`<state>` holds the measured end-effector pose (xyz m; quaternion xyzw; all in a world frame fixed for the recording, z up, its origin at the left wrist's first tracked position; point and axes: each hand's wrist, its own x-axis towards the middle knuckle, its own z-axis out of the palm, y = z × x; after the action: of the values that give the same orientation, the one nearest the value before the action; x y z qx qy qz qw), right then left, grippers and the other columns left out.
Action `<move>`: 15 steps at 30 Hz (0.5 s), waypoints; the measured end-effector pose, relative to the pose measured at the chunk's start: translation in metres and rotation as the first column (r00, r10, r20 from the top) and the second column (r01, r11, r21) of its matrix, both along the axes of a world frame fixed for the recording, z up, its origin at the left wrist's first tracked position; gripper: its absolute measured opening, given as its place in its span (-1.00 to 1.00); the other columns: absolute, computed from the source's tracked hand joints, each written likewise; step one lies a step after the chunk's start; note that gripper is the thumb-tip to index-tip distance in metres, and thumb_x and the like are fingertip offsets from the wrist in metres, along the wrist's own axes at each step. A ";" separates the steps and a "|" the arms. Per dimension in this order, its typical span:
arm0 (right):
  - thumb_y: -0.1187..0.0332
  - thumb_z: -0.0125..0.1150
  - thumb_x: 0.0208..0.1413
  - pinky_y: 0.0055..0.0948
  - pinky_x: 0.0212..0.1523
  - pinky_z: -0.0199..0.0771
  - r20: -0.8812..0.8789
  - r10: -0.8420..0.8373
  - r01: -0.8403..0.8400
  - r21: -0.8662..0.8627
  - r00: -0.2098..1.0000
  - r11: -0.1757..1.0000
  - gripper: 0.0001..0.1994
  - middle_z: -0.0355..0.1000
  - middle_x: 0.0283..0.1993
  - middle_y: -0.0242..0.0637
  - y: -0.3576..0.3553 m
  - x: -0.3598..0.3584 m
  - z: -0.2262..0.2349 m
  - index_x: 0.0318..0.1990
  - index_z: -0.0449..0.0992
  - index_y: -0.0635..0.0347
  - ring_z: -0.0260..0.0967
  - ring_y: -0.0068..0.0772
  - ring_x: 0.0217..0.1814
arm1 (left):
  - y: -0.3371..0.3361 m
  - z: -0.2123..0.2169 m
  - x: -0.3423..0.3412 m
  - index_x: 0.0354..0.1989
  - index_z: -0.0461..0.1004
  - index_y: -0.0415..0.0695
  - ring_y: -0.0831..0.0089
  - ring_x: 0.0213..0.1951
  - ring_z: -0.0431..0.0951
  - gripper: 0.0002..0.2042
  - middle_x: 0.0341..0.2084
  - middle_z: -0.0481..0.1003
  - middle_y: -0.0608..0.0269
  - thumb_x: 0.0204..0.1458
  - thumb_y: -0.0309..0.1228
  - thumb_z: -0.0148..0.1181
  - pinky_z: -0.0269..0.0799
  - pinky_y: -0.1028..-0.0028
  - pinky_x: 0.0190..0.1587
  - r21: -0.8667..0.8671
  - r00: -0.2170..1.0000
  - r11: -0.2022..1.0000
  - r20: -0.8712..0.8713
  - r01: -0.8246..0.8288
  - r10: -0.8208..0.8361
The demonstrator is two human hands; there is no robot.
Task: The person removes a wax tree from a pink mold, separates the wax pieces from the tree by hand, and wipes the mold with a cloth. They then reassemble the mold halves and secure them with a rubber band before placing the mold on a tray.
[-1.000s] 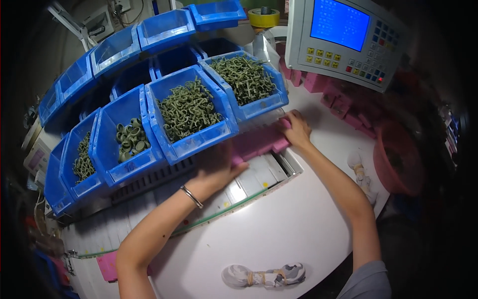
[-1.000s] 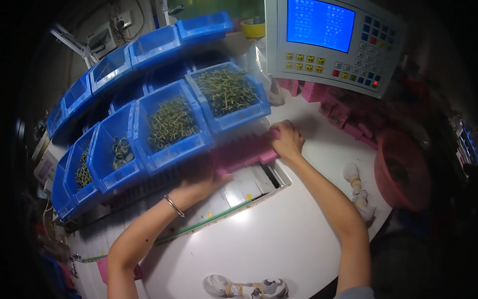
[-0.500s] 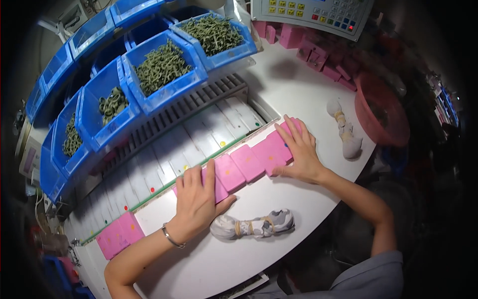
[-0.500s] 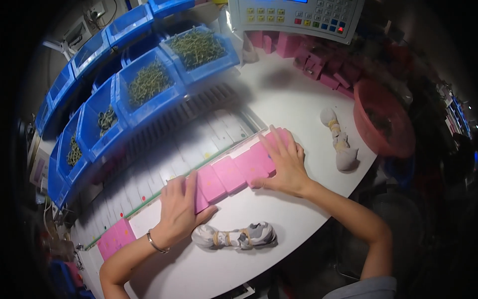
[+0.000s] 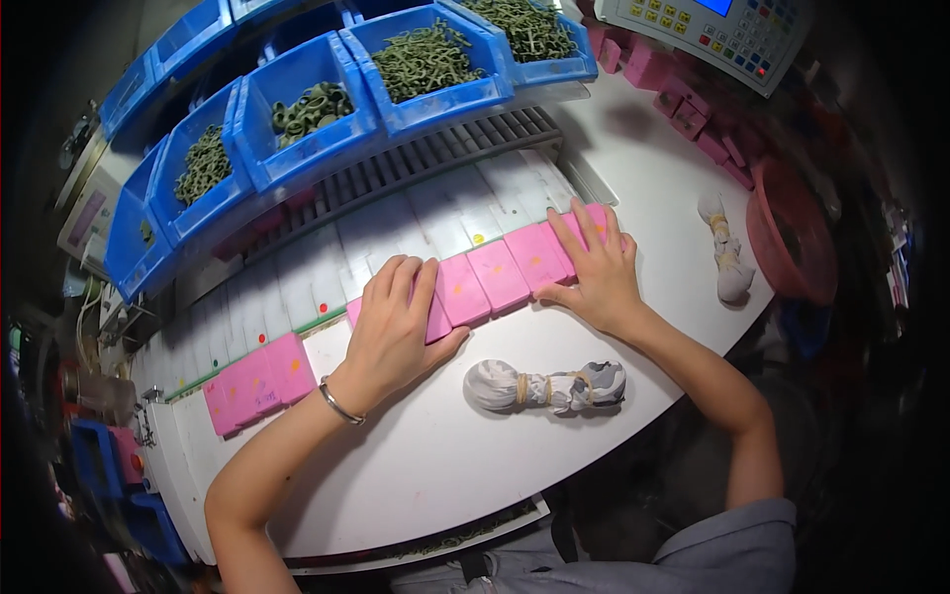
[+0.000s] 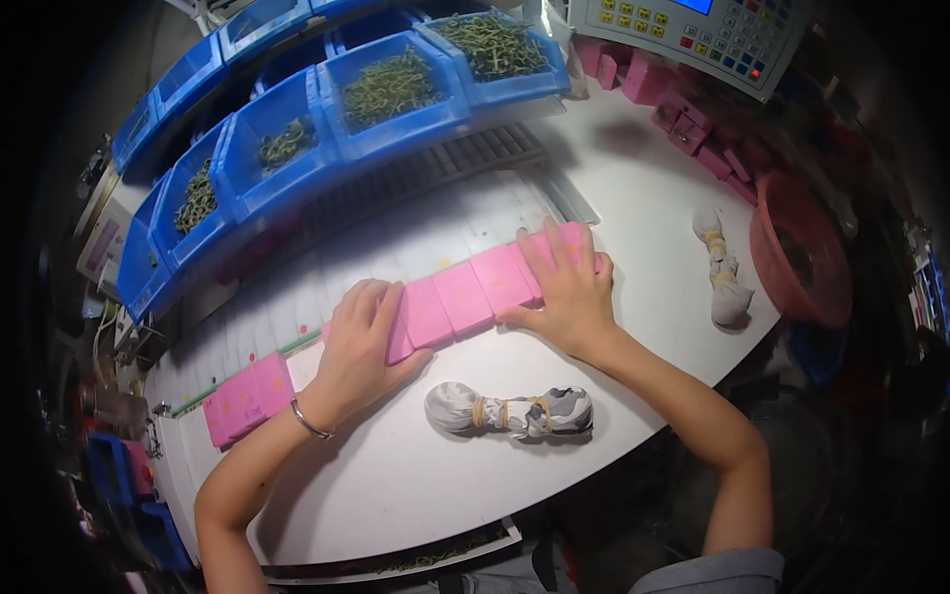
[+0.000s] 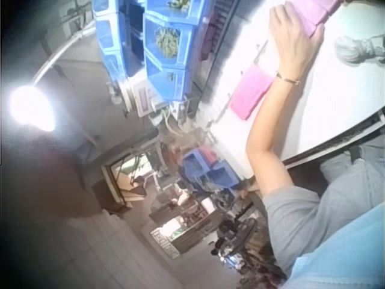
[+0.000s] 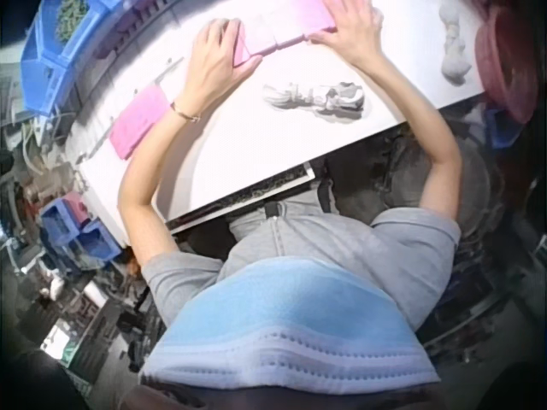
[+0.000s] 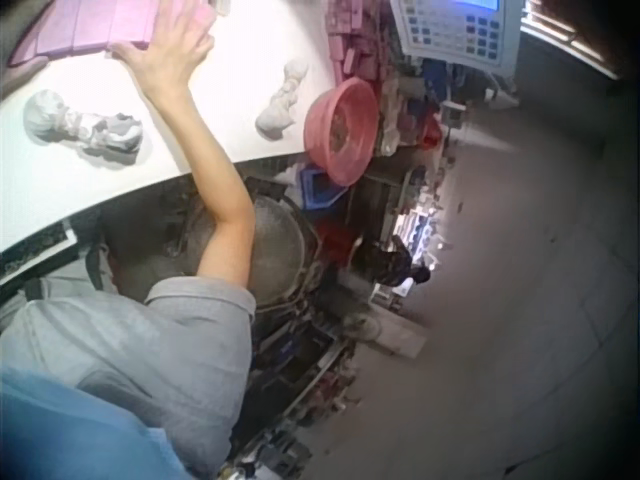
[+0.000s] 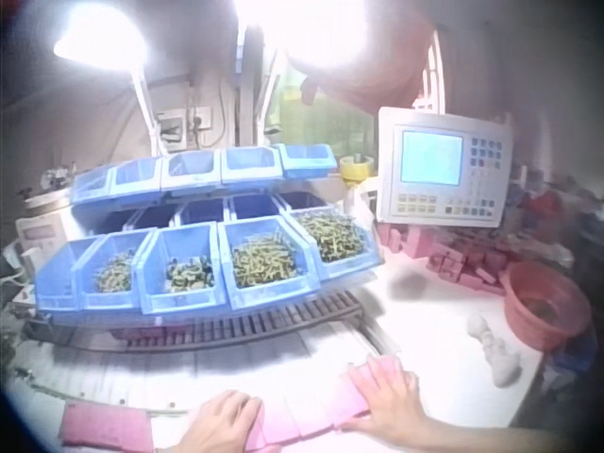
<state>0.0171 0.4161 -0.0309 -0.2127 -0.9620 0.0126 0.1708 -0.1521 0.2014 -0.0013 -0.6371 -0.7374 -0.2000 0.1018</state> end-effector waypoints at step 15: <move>-0.03 -0.03 0.13 0.09 0.33 -0.28 -0.165 0.049 -0.055 -0.033 0.985 0.998 -0.38 -0.05 0.37 0.02 0.018 0.013 -0.005 0.28 0.17 0.11 -0.17 0.03 0.43 | -0.086 0.015 0.051 0.13 0.20 -0.33 -0.13 0.20 0.10 -0.36 0.07 0.18 -0.19 -0.06 -0.19 0.24 0.08 0.04 0.20 0.078 0.956 0.974 0.224 -0.213 0.190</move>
<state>0.0298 0.4346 -0.0356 -0.1889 -0.9496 0.0523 0.2448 -0.1007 0.1157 0.0138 -0.5270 -0.7941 -0.2936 0.0735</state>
